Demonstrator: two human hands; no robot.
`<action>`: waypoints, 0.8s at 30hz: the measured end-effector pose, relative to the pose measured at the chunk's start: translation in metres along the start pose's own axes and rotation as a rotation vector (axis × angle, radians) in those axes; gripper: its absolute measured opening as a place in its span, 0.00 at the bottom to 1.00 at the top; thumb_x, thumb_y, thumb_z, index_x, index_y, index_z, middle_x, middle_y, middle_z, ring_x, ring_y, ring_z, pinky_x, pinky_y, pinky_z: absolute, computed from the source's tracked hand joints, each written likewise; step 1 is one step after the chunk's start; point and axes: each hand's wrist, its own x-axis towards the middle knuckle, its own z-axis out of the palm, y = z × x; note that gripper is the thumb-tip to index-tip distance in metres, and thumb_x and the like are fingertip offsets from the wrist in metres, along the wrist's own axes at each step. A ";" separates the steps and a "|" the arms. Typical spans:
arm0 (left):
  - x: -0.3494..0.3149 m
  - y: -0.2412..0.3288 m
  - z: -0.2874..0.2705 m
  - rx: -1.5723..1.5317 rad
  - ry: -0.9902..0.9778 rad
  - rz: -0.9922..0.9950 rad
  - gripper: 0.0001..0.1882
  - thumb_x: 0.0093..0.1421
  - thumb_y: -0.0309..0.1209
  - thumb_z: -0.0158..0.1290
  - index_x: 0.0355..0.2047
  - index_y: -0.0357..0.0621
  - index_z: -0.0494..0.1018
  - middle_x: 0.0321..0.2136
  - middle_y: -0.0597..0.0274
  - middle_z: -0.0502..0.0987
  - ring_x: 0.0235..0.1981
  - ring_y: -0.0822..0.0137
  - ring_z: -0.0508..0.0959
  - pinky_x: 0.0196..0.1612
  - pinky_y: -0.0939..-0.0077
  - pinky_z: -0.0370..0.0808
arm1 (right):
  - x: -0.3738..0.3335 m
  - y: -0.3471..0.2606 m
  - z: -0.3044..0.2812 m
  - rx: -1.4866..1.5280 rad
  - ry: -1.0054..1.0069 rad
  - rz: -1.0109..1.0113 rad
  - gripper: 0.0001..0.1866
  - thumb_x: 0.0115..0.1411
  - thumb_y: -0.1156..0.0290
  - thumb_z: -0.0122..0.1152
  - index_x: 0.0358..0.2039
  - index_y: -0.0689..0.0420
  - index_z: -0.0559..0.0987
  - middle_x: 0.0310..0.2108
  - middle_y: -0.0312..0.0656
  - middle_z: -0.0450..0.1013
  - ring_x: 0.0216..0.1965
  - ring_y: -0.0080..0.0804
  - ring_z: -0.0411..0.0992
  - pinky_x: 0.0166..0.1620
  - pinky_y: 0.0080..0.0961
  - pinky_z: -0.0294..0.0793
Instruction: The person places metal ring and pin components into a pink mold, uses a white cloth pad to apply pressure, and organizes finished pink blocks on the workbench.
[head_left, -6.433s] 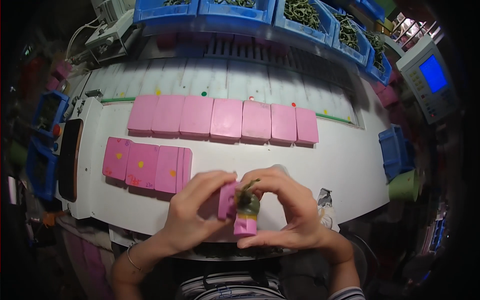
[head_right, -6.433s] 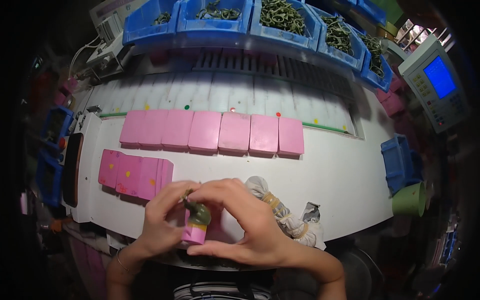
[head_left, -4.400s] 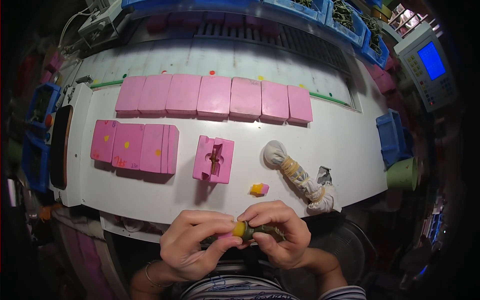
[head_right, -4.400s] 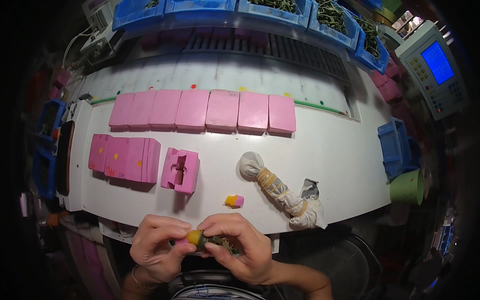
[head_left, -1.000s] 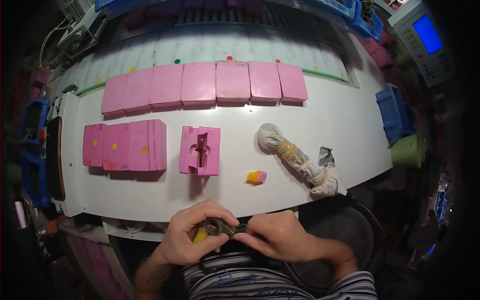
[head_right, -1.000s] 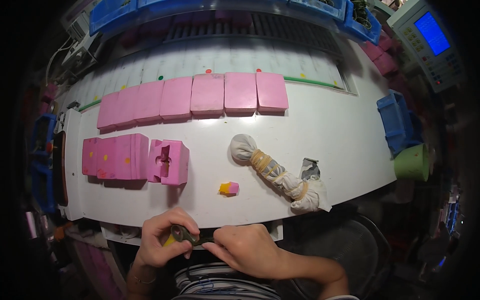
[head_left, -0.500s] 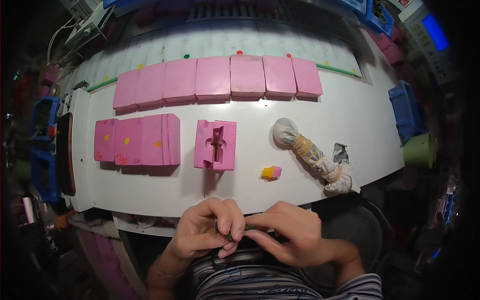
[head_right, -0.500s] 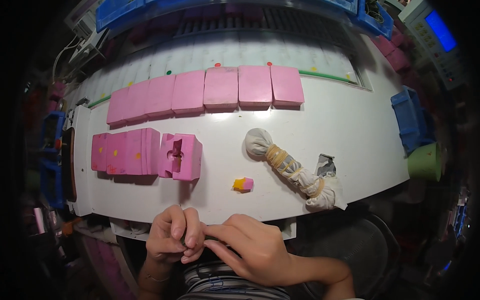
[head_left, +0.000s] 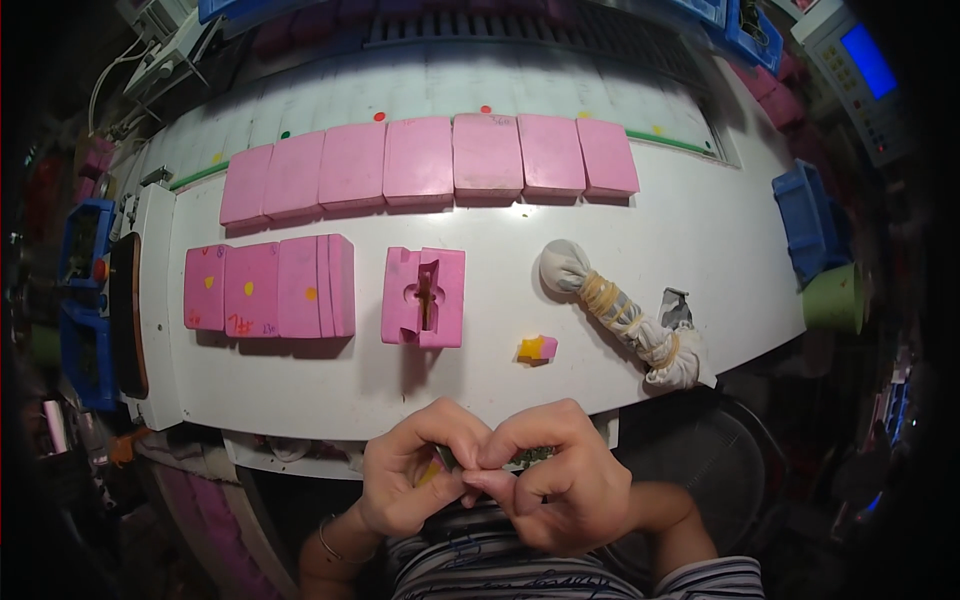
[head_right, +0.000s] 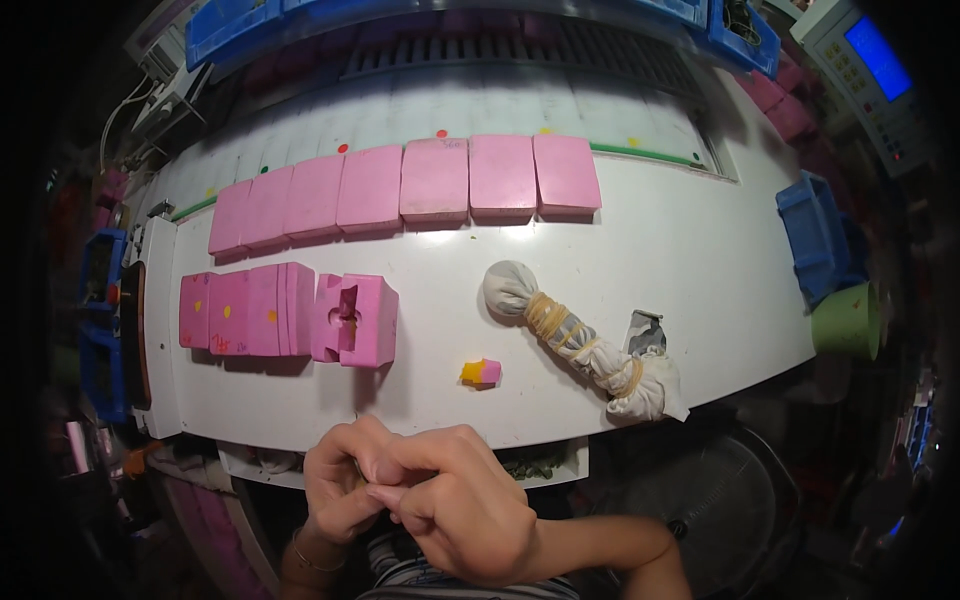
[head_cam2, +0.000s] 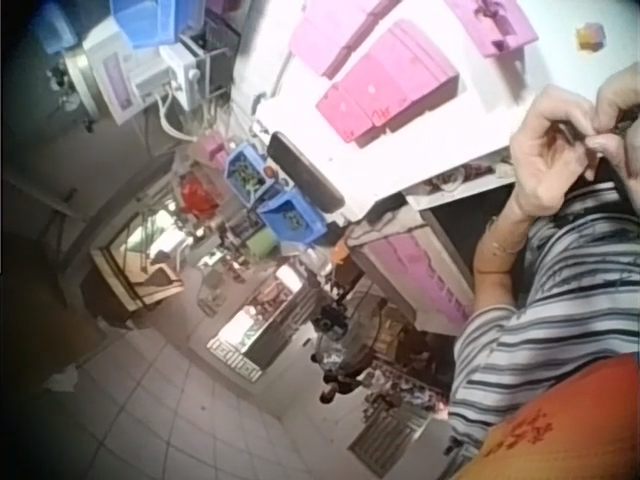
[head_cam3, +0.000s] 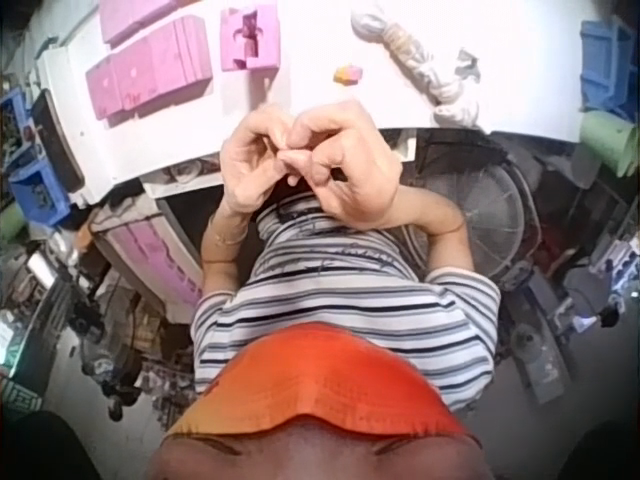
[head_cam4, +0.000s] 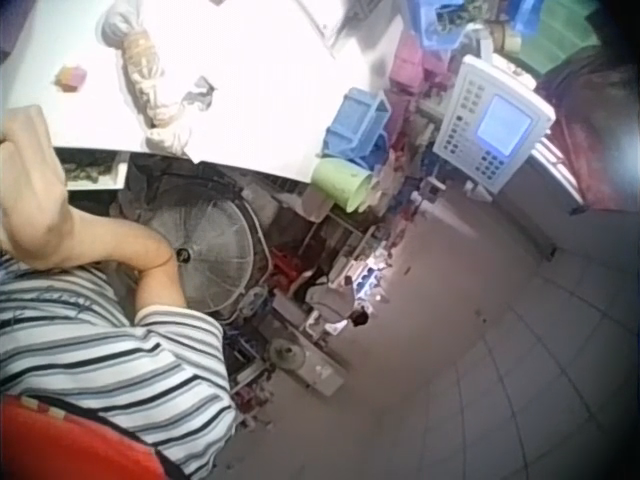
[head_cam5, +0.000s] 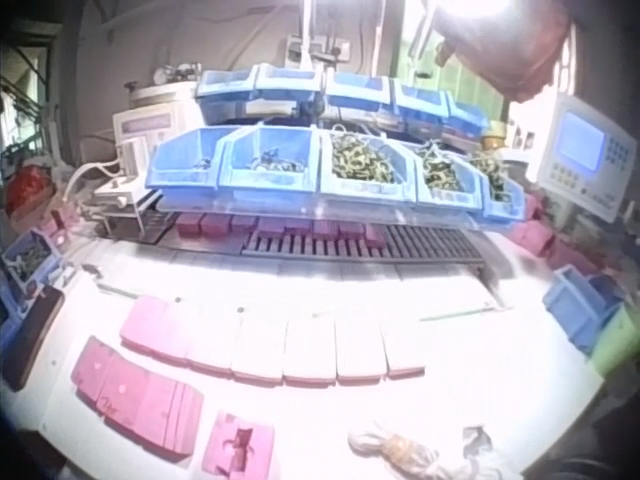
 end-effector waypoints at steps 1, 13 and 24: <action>0.000 -0.002 0.000 -0.003 -0.003 0.003 0.06 0.57 0.18 0.46 0.36 0.34 0.65 0.35 0.52 0.67 0.28 0.73 0.69 0.30 0.83 0.69 | 0.000 0.000 0.001 -0.022 0.005 -0.018 0.18 0.44 0.85 0.66 0.18 0.54 0.64 0.29 0.46 0.71 0.27 0.26 0.70 0.27 0.17 0.70; -0.005 -0.008 -0.001 0.033 0.022 0.066 0.05 0.58 0.18 0.45 0.36 0.34 0.65 0.34 0.53 0.67 0.28 0.74 0.68 0.30 0.84 0.69 | 0.002 0.000 0.000 -0.056 -0.056 -0.120 0.16 0.39 0.89 0.61 0.14 0.60 0.63 0.29 0.45 0.69 0.25 0.32 0.66 0.25 0.19 0.66; -0.004 -0.014 -0.002 -0.141 0.004 0.101 0.07 0.57 0.18 0.45 0.37 0.36 0.64 0.34 0.53 0.66 0.28 0.73 0.68 0.29 0.83 0.69 | -0.004 0.005 0.007 -0.102 0.024 -0.162 0.16 0.44 0.87 0.63 0.16 0.58 0.64 0.33 0.45 0.67 0.27 0.30 0.66 0.28 0.21 0.67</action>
